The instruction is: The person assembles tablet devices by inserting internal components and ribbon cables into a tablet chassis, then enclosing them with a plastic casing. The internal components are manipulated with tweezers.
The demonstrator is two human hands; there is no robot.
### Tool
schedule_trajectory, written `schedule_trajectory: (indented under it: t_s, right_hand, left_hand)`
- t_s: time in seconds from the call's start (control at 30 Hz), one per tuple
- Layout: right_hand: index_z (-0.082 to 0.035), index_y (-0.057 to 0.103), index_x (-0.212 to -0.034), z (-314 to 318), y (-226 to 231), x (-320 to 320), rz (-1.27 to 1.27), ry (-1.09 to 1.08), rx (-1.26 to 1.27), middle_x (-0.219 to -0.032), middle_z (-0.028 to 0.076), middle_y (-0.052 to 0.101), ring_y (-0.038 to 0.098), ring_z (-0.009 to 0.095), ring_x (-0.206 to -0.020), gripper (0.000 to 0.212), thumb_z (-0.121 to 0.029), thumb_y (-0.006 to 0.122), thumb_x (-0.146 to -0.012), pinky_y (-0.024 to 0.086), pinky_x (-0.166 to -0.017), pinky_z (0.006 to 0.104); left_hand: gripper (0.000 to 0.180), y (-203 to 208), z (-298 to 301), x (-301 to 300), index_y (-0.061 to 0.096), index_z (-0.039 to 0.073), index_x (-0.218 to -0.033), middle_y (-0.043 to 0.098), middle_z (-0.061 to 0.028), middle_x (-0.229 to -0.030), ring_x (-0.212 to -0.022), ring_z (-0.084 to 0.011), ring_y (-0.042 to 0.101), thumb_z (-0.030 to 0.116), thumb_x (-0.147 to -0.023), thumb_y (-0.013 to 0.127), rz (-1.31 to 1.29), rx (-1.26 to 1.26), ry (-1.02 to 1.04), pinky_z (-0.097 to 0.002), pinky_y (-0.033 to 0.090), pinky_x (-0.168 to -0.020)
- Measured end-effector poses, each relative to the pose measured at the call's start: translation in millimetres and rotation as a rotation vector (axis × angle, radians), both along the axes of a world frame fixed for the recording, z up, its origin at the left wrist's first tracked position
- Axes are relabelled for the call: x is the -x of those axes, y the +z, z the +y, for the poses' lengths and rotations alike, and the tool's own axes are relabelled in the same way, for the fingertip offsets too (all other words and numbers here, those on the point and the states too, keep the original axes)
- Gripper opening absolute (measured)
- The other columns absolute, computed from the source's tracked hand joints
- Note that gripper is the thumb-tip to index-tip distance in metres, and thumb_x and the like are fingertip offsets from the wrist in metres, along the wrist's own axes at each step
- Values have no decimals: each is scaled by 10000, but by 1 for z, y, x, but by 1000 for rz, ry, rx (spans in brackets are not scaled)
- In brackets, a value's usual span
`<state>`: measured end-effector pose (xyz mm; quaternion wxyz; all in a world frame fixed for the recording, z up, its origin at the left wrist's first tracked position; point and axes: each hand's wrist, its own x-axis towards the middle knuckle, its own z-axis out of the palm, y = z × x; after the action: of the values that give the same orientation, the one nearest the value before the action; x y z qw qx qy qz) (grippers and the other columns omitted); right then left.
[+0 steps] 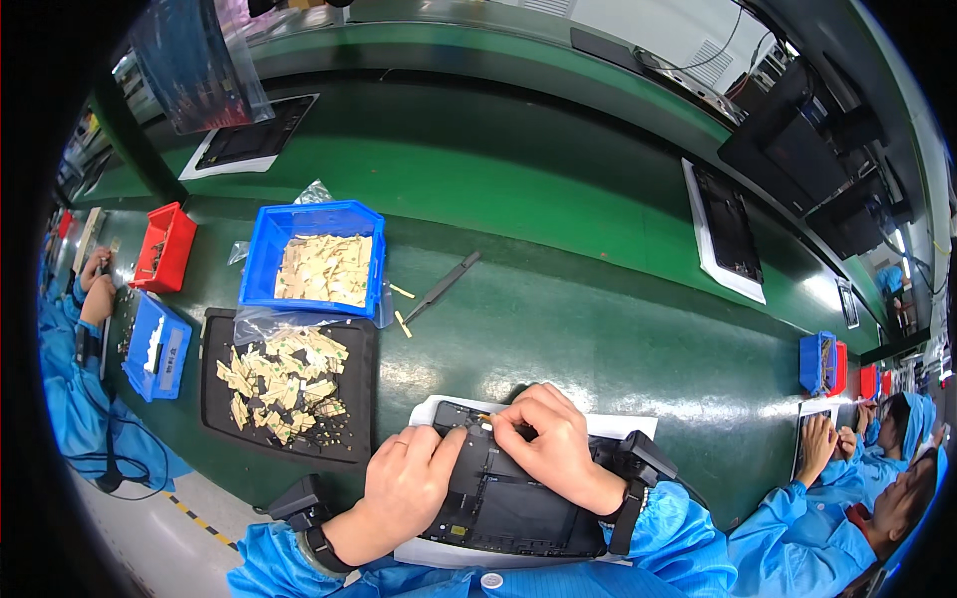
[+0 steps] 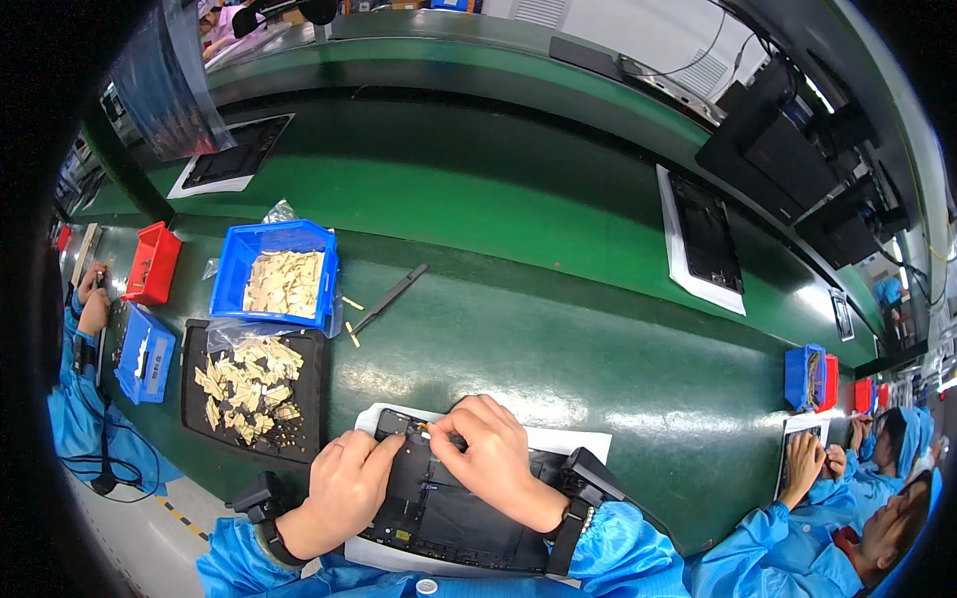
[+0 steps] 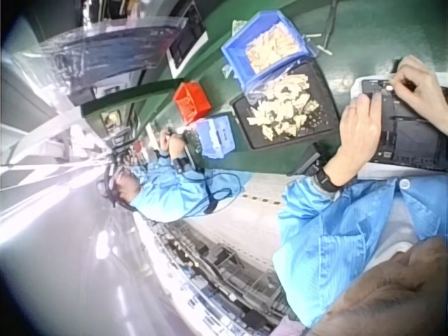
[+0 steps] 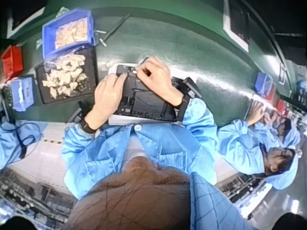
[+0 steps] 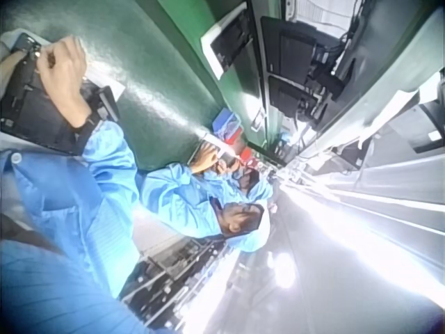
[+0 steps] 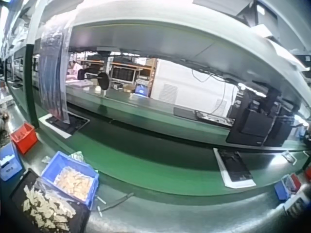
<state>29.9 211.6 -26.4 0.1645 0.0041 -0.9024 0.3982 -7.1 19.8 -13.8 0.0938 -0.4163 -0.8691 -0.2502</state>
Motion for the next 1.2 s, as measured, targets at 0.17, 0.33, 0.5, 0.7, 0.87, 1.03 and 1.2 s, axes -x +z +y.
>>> schedule_trajectory:
  t_s: [0.17,0.33,0.5,0.7,0.87,1.03,1.2]
  right_hand:
    - [-67,616,-699,0,-2,0,4,2,-13,-726,43,574,579,244,-706,112,-107,715,-733,448,-620,358]
    - [-71,609,-697,-1,-2,-1,6,1,-44,-726,40,568,578,242,-709,122,-113,718,-733,442,-621,358]
    - [-87,612,-711,0,-2,-1,21,7,-109,-732,32,555,575,235,-712,120,-120,725,-732,443,-625,350]
    - [-107,609,-711,-2,-3,0,93,10,-209,-732,21,545,569,217,-697,122,-114,731,-714,438,-609,335]
    - [-110,600,-712,-2,-4,0,117,15,-265,-729,20,539,562,209,-686,130,-115,730,-713,436,-603,325]
    - [-108,592,-718,-3,-2,-1,121,22,-306,-741,19,539,560,204,-693,137,-122,729,-714,436,-602,322]
    - [-113,587,-730,-3,-4,-1,130,38,-337,-756,15,539,555,197,-700,147,-133,731,-711,430,-602,317]
  left_hand:
    - [275,-1,0,0,671,39,-996,467,-63,-734,-663,-231,555,40,-721,670,-3,10,-3,-342,477,-617]
    - [273,-1,1,0,671,46,-993,467,-65,-733,-667,-235,558,39,-720,665,8,6,3,-342,478,-617]
    - [278,-1,2,2,673,47,-997,455,-60,-728,-663,-226,555,38,-720,658,12,24,4,-338,475,-614]
    - [332,-3,4,3,686,72,-1039,442,-44,-733,-676,-195,545,81,-716,610,20,61,-13,-311,453,-598]
    - [323,-3,6,4,704,99,-1028,432,-40,-712,-640,-192,531,50,-716,634,3,63,-8,-313,450,-585]
    - [336,0,6,4,704,108,-1042,422,-37,-716,-657,-189,531,63,-717,629,10,107,-16,-312,452,-590]
    - [373,1,6,5,673,124,-1100,423,-40,-735,-682,-195,537,92,-736,598,26,184,-56,-313,453,-589]
